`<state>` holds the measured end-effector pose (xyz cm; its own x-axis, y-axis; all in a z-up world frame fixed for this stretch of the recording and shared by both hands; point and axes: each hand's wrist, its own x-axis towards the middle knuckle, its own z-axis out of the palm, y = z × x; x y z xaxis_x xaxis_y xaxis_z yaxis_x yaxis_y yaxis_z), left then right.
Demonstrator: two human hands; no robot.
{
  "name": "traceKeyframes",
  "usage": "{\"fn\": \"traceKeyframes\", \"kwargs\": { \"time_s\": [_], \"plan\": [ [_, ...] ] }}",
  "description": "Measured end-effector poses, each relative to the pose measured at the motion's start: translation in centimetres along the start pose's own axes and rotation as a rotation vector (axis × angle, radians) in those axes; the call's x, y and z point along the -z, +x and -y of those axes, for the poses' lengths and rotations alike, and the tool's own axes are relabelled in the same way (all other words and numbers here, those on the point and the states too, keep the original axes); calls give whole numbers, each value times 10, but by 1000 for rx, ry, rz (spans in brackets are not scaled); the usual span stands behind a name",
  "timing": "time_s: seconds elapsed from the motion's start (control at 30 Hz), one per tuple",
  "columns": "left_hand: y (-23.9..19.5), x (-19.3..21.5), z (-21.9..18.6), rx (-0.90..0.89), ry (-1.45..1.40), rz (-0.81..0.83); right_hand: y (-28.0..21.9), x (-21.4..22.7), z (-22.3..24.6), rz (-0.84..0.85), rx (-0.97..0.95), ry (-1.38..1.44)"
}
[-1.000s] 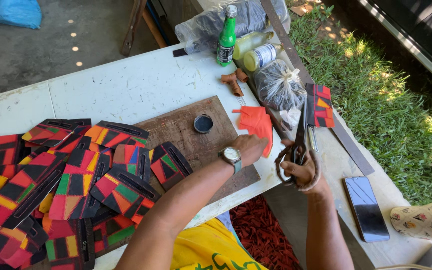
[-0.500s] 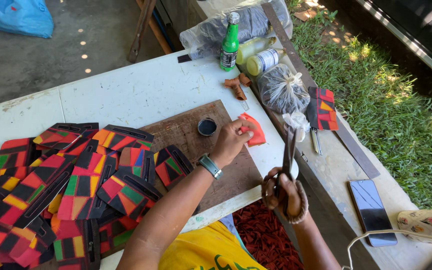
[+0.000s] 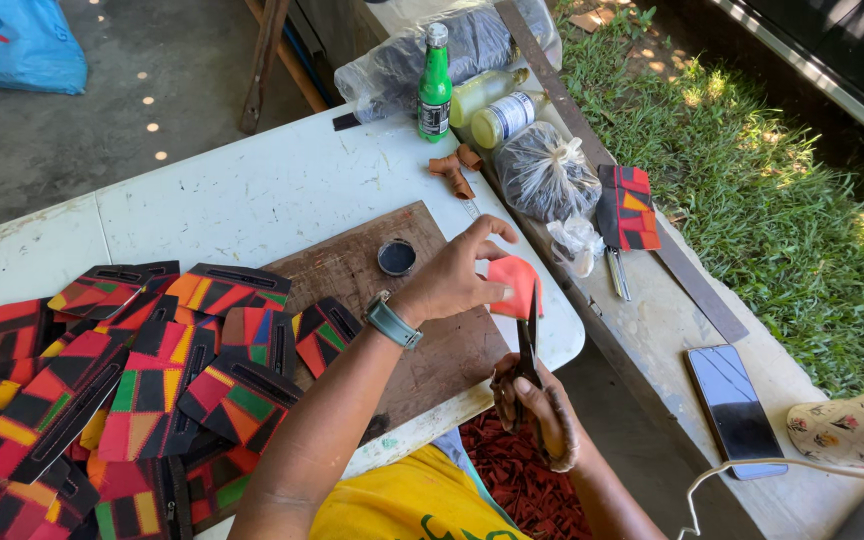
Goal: The person pours liquid from a green bottle into a small container, then uses a small red cloth to apply the liquid to the edges of patterned zippered pouches. The person handles each pouch individually, applies the liquid along the zipper area, and places the pouch back on the table.
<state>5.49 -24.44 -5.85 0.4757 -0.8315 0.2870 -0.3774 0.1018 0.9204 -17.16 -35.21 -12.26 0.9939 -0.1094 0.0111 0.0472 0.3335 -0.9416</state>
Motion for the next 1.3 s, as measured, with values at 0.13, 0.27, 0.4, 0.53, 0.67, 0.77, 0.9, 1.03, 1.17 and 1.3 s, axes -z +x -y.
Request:
{"fn": "traceKeyframes", "kwargs": {
  "time_s": [0.13, 0.27, 0.4, 0.53, 0.67, 0.77, 0.9, 1.03, 1.17, 1.3],
  "plan": [
    [-4, -14, 2, -23, -20, -192, 5, -1, -6, -130, 18, -141],
    [-11, -38, 13, -2, -85, -267, 3, -2, -8, -165, 15, -165],
    [-11, -44, 17, 11, -189, -276, 4, -1, -5, -160, 12, -161],
    [-12, -38, 14, 94, -69, -270, 4, -2, -3, -145, -6, -138],
    [-16, -38, 14, 165, -158, -269, 0, -2, 1, -115, -29, -265],
    [-18, -45, 18, 30, -210, -313, -2, -1, 6, -103, -75, -182],
    [-18, -53, 25, 4, -211, -327, -2, 0, 10, -62, -39, -35],
    [-21, -64, 27, 45, -286, -330, -3, 4, 6, -51, 8, 18],
    [-18, -71, 26, 66, -261, -339, -6, 12, -3, -107, 31, 82],
    [-16, -75, 24, -15, -245, -349, -9, 21, -7, -248, -14, -100]
  ]
}}
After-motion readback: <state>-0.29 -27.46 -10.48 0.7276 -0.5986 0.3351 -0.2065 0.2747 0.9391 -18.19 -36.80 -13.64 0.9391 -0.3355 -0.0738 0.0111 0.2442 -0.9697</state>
